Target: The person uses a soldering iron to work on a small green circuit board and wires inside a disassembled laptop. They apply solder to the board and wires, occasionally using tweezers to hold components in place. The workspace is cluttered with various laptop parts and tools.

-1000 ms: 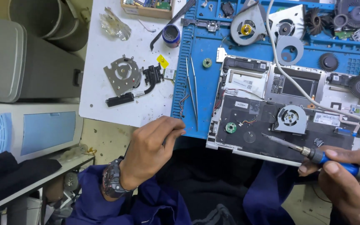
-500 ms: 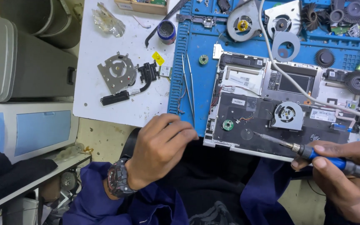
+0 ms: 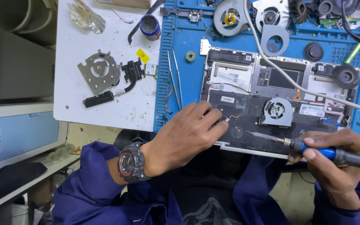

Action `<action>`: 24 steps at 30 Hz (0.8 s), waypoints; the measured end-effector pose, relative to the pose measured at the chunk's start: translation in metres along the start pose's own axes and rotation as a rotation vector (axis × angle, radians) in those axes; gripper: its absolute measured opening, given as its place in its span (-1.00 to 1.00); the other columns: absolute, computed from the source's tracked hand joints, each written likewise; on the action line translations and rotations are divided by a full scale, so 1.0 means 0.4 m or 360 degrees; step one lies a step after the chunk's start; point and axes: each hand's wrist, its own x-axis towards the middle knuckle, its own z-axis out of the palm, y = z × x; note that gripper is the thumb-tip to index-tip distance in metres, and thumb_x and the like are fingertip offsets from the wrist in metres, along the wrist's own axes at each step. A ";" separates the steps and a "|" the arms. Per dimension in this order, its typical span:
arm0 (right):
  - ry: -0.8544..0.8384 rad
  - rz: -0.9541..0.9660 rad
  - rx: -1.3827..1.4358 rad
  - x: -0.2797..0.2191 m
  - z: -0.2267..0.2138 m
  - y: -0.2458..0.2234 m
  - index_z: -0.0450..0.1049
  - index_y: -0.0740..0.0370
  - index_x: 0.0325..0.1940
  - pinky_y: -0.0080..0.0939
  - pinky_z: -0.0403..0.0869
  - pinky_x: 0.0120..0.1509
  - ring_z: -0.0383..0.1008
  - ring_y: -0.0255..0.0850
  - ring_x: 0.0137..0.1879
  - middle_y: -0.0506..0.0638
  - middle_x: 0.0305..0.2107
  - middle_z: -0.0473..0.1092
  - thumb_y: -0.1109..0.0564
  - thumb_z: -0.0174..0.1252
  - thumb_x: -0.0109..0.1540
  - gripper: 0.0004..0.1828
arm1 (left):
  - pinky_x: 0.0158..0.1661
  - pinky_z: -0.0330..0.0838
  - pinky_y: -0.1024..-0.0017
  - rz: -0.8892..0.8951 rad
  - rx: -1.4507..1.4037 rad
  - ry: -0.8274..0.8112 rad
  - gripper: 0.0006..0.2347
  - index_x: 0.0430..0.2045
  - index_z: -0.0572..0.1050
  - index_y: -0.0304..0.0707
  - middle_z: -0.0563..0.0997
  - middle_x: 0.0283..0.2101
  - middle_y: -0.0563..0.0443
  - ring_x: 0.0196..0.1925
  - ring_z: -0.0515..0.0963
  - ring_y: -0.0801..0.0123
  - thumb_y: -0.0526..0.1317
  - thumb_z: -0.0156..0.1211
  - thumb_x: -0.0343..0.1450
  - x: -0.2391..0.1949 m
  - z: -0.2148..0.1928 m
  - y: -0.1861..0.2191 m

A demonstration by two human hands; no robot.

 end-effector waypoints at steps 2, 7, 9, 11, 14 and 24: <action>-0.0028 0.0013 -0.0025 0.007 0.002 -0.004 0.42 0.21 -0.07 -0.28 0.80 -0.26 0.71 -0.18 -0.39 0.11 -0.39 0.54 0.21 0.21 0.27 -0.83 | -0.27 0.39 0.27 -0.0032 -0.0041 0.0019 -0.76 -0.18 0.49 -0.32 0.51 -0.17 -0.12 -0.15 0.43 0.11 -0.57 0.16 0.34 -0.001 0.004 0.002; -0.0009 0.0050 0.0210 0.047 0.039 -0.006 0.44 0.22 -0.18 -0.34 0.70 -0.42 0.63 -0.22 -0.50 0.01 -0.59 0.45 0.21 0.24 0.25 -0.89 | -0.32 0.35 0.26 -0.0119 -0.0072 0.0158 -0.89 -0.35 0.43 -0.29 0.45 -0.30 -0.09 -0.26 0.40 0.12 -0.51 0.04 0.42 -0.005 0.005 -0.003; -0.0018 0.0183 0.0468 0.059 0.057 -0.015 0.46 0.22 -0.21 -0.37 0.64 -0.41 0.59 -0.23 -0.51 0.08 -0.57 0.46 0.22 0.27 0.24 -0.89 | -0.20 0.43 0.21 -0.0016 -0.0131 0.0125 -0.62 0.06 0.48 -0.34 0.49 -0.16 -0.13 -0.16 0.40 0.08 -0.59 0.06 0.36 -0.012 0.010 -0.008; -0.0017 0.0162 0.0452 0.063 0.070 -0.007 0.46 0.23 -0.19 -0.41 0.65 -0.39 0.60 -0.25 -0.50 0.07 -0.56 0.47 0.22 0.29 0.24 -0.87 | -0.26 0.40 0.23 -0.0011 -0.0114 0.0128 -0.65 -0.01 0.50 -0.32 0.49 -0.16 -0.13 -0.18 0.40 0.10 -0.60 0.07 0.35 -0.012 0.029 -0.004; -0.0028 0.0136 0.0431 0.063 0.075 0.000 0.46 0.26 -0.19 -0.45 0.63 -0.39 0.60 -0.27 -0.51 0.07 -0.58 0.48 0.22 0.29 0.25 -0.86 | -0.35 0.34 0.25 -0.0042 -0.0079 0.0191 -0.70 -0.14 0.51 -0.32 0.47 -0.20 -0.12 -0.24 0.38 0.13 -0.61 0.08 0.31 -0.016 0.046 0.007; 0.0068 0.0121 0.0279 0.056 0.085 -0.001 0.43 0.28 -0.25 -0.42 0.52 -0.43 0.54 -0.22 -0.58 0.06 -0.62 0.41 0.25 0.28 0.20 -0.86 | -0.22 0.36 0.34 -0.0279 0.0139 0.0449 -0.64 -0.37 0.49 -0.25 0.47 -0.29 -0.04 -0.27 0.38 0.21 0.02 0.52 0.35 -0.023 0.058 0.008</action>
